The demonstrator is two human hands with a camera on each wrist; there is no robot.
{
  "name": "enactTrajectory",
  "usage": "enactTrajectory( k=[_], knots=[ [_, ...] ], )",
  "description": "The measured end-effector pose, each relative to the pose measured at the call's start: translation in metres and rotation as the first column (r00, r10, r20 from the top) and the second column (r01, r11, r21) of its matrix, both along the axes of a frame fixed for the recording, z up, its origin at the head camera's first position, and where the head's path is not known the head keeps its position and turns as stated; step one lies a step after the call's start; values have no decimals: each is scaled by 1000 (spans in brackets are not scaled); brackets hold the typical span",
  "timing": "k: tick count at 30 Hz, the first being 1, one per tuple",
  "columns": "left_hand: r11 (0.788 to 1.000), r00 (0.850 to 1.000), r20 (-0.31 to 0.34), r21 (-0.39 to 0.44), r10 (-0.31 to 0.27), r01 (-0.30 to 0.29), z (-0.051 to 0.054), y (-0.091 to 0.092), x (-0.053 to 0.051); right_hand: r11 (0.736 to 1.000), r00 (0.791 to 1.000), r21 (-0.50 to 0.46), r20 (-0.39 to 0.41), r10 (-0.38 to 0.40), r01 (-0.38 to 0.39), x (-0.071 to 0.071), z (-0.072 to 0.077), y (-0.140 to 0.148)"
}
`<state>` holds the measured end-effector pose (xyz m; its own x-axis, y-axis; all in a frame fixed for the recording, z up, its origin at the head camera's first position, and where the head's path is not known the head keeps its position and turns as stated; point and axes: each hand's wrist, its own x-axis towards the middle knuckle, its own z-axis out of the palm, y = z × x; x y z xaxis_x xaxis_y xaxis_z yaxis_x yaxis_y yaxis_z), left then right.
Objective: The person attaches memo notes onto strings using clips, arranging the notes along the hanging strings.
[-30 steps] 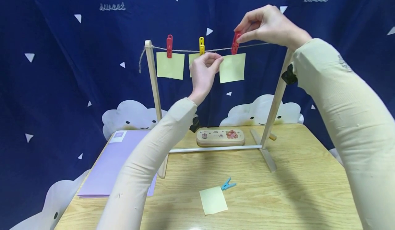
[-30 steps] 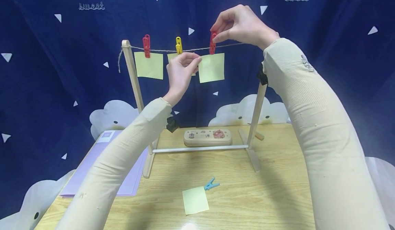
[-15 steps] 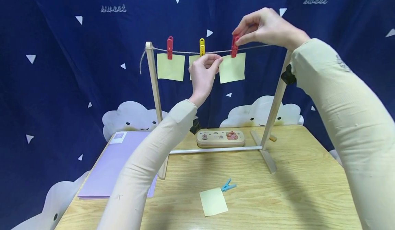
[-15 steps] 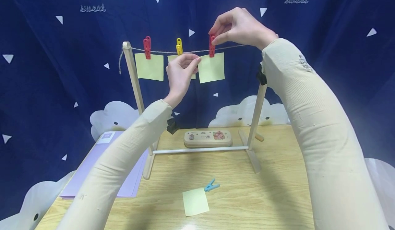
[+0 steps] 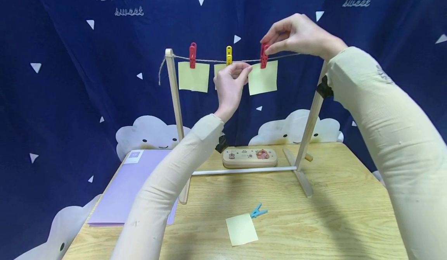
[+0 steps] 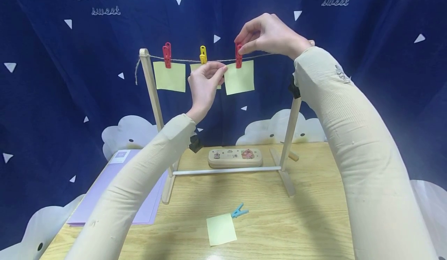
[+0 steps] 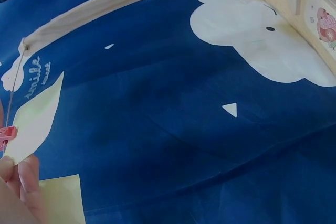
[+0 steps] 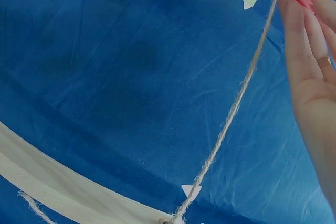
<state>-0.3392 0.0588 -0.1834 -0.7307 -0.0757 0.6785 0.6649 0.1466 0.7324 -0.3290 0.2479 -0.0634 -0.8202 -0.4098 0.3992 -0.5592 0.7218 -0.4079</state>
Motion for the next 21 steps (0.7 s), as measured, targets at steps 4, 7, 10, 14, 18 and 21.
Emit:
enactTrajectory(
  k=[4,7,10,14,18,21],
  knots=[
    [1000,1000,6,3,-3,3,-1,1,0,1000,1000,6,9,-14,14,-1,-1,-1],
    [1000,1000,3,6,-1,1,-1,1,0,1000,1000,9,14,-20,20,-2,-1,-1],
    [1000,1000,-5,10,0,0,-1,1,-1,1000,1000,9,20,-20,20,-2,-1,-2],
    [1000,1000,-16,5,8,-8,-2,1,-2,1000,999,9,29,-23,23,-2,-1,-2],
    [1000,1000,-16,-5,18,-18,-2,0,-2,999,999,16,41,-33,33,-2,-2,-3],
    [1000,1000,-21,-1,13,-13,-2,0,-3,999,998,23,43,-48,47,-2,-3,-3]
  ],
)
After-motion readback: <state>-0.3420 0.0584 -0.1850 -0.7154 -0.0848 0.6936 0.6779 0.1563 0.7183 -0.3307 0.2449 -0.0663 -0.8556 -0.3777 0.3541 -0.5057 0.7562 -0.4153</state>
